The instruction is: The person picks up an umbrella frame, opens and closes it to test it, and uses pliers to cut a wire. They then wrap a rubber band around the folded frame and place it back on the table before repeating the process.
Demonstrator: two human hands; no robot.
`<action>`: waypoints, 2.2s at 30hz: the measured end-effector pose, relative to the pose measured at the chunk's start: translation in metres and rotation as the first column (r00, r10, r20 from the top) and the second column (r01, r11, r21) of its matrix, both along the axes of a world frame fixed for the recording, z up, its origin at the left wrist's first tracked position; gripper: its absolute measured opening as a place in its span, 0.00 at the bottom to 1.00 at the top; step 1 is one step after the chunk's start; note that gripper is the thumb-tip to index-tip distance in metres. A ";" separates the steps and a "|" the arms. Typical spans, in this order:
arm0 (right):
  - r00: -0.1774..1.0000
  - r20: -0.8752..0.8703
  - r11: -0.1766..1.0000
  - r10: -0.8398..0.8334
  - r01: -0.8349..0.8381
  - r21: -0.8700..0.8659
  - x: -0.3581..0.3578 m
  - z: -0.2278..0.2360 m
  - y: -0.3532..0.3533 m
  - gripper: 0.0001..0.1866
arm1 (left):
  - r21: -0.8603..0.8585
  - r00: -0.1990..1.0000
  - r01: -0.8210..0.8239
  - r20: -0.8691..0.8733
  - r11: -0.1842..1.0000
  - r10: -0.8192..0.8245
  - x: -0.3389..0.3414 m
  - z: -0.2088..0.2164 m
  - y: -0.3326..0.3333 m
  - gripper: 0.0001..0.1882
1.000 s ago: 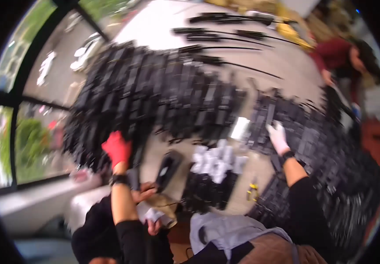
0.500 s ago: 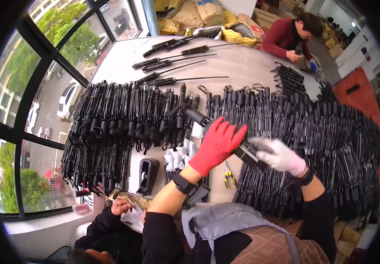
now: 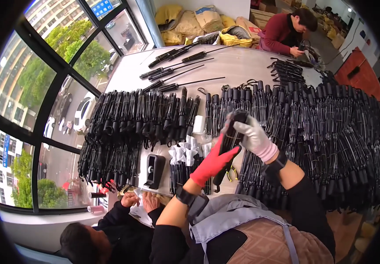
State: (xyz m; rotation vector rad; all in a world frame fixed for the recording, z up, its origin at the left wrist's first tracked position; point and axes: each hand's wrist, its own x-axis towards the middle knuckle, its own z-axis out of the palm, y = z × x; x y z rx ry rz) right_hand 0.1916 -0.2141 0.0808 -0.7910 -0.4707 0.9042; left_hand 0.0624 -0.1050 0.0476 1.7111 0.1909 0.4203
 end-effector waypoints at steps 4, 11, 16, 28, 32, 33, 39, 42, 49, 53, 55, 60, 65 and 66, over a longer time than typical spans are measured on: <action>0.840 0.514 0.924 -0.173 0.319 -0.211 -0.020 0.008 0.014 0.13 | -0.653 0.943 0.109 -0.171 0.749 -0.285 -0.011 -0.007 0.000 0.19; -0.325 0.942 0.823 0.082 0.555 0.120 -0.039 0.004 0.008 0.14 | -0.544 0.998 -0.070 -0.045 0.836 0.054 -0.014 -0.032 0.001 0.18; 0.289 0.951 0.883 0.107 0.412 -0.225 -0.040 -0.002 0.007 0.09 | 0.098 0.955 -0.254 -0.130 0.962 0.265 -0.022 -0.051 0.018 0.21; 0.842 -0.432 0.926 0.322 -0.186 0.328 -0.019 0.002 -0.076 0.14 | -0.052 0.871 0.446 -0.206 0.893 -0.447 -0.059 -0.022 0.068 0.26; 0.963 -0.169 0.937 -0.210 0.149 -0.317 -0.053 -0.029 -0.054 0.21 | -0.719 0.866 0.405 0.104 0.565 -0.488 -0.032 0.009 0.063 0.29; 0.996 -0.071 0.950 -0.057 0.032 -0.312 -0.067 -0.039 -0.040 0.24 | -0.778 0.829 0.515 0.345 0.360 -0.441 -0.016 0.013 0.062 0.29; 0.973 0.171 0.912 0.156 -0.075 -0.404 -0.084 0.005 -0.048 0.26 | -0.817 0.875 0.484 0.436 0.315 -0.212 0.013 0.046 0.030 0.29; 0.917 0.390 0.895 0.083 0.103 -0.433 -0.072 0.012 -0.045 0.24 | -0.883 0.934 0.339 0.358 0.325 -0.002 0.020 0.041 0.020 0.26; 0.694 0.720 0.866 -0.007 0.364 -0.343 -0.068 0.023 -0.034 0.21 | -0.735 0.926 0.343 0.367 0.585 -0.082 0.040 0.066 0.015 0.23; 0.833 0.552 0.951 0.008 0.164 -0.262 -0.066 0.034 -0.024 0.20 | -0.763 0.893 0.429 0.437 0.484 -0.104 0.045 0.077 0.027 0.19; 0.801 0.598 0.943 0.007 0.193 -0.270 -0.070 0.030 -0.012 0.19 | -0.766 0.928 0.328 0.369 0.553 -0.040 0.038 0.080 0.032 0.18; 0.700 0.708 0.935 -0.095 0.306 -0.177 -0.066 0.009 0.011 0.19 | -0.690 0.979 0.014 0.157 0.723 0.130 0.048 0.093 0.042 0.16; 0.815 0.538 0.941 -0.214 0.320 -0.112 -0.054 0.055 0.040 0.15 | -0.664 0.911 0.050 0.337 0.746 0.239 0.056 0.136 0.037 0.17; 0.772 0.579 0.935 -0.262 0.352 -0.046 -0.047 0.055 0.048 0.15 | -0.588 0.855 -0.008 0.415 0.809 0.310 0.062 0.128 0.033 0.18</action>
